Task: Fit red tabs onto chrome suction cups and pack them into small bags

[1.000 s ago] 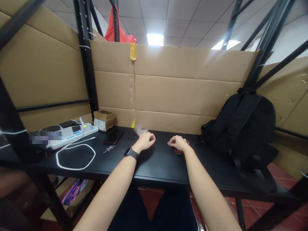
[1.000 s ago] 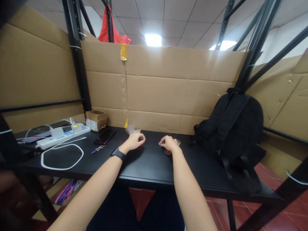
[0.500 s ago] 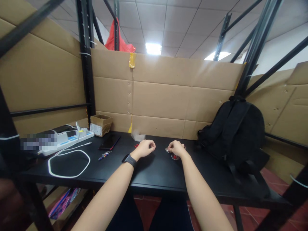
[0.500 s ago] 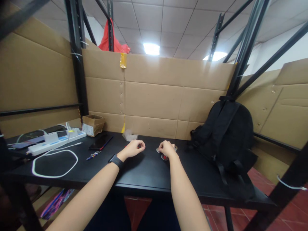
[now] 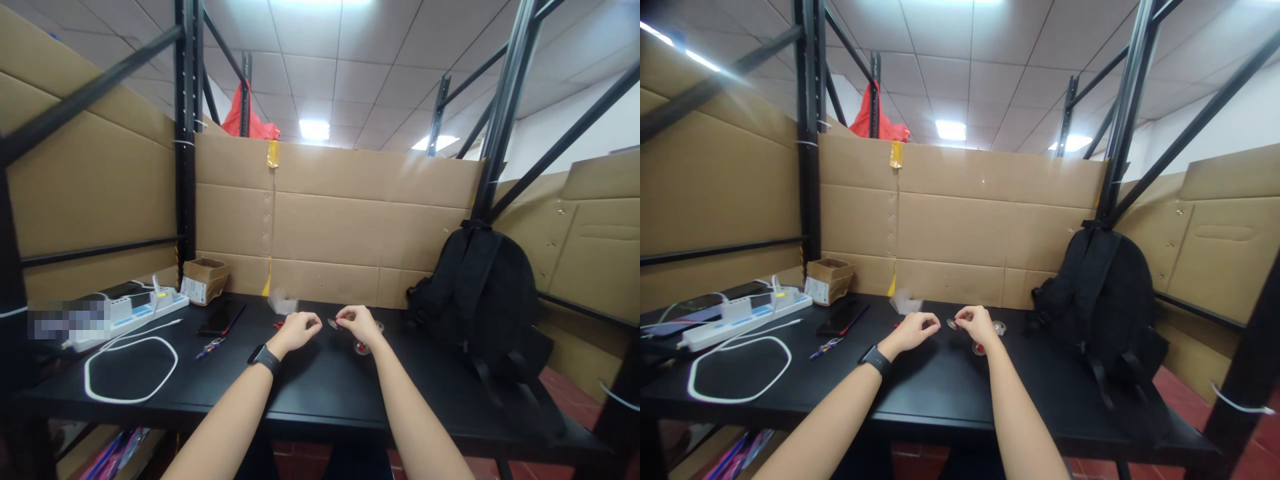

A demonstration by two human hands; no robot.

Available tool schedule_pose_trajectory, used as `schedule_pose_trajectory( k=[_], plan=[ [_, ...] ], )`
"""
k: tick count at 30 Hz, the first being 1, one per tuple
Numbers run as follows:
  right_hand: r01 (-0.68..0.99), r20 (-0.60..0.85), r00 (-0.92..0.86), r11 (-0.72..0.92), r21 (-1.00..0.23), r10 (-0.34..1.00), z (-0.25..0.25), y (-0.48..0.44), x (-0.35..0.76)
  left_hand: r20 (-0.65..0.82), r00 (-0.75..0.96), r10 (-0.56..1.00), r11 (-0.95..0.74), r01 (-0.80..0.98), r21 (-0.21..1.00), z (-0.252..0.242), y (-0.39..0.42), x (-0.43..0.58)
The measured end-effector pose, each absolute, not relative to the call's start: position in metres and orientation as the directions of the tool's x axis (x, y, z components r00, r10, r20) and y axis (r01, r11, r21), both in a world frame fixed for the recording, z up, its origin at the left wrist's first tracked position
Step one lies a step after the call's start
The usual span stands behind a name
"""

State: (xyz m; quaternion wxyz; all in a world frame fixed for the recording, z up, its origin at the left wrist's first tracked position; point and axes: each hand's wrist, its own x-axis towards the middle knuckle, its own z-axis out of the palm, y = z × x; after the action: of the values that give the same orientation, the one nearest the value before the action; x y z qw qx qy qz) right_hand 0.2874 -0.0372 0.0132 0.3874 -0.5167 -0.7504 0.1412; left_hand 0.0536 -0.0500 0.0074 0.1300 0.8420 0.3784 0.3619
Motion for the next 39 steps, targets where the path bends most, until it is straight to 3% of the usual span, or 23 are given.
schedule_pose_trajectory(
  k=[5, 13, 20, 23, 25, 28, 29, 34, 39],
  plan=[
    [0.154, 0.517, -0.156, 0.538, -0.829, 0.842, 0.019, -0.048, 0.257, 0.646, 0.406, 0.647, -0.763, 0.362, 0.536, 0.014, -0.056, 0.057],
    [0.004, 0.496, -0.260, 0.515, -0.857, 0.828, 0.013, -0.049, 0.253, 0.716, 0.250, 0.652, -0.745, 0.389, 0.542, 0.009, -0.048, 0.060],
    [0.063, 0.537, -0.289, 0.576, -0.815, 0.792, 0.004, -0.040, 0.243, 0.700, 0.278, 0.658, -0.738, 0.427, 0.523, 0.007, -0.046, 0.063],
    [0.100, 0.556, -0.254, 0.594, -0.799, 0.791, 0.006, -0.037, 0.245, 0.646, 0.262, 0.717, -0.656, 0.566, 0.500, 0.011, -0.044, 0.057],
    [0.239, 0.574, -0.183, 0.603, -0.761, 0.798, 0.007, -0.031, 0.259, 0.598, 0.218, 0.771, -0.563, 0.671, 0.482, 0.013, -0.041, 0.048],
    [0.643, 0.599, 0.005, 0.456, -0.615, 0.801, 0.009, -0.021, 0.298, 0.538, 0.183, 0.823, -0.474, 0.743, 0.473, 0.015, -0.037, 0.030],
    [0.695, 0.599, 0.046, 0.405, -0.594, 0.800, 0.011, -0.019, 0.314, 0.512, 0.179, 0.840, -0.448, 0.762, 0.468, 0.014, -0.036, 0.023],
    [0.790, 0.618, 0.206, 0.244, -0.562, 0.758, 0.020, -0.016, 0.381, 0.381, 0.200, 0.903, -0.370, 0.813, 0.449, 0.011, -0.038, 0.003],
    [0.820, 0.583, 0.138, 0.238, -0.521, 0.800, 0.001, -0.019, 0.401, 0.337, 0.209, 0.918, -0.347, 0.834, 0.429, 0.010, -0.041, 0.005]
  ],
)
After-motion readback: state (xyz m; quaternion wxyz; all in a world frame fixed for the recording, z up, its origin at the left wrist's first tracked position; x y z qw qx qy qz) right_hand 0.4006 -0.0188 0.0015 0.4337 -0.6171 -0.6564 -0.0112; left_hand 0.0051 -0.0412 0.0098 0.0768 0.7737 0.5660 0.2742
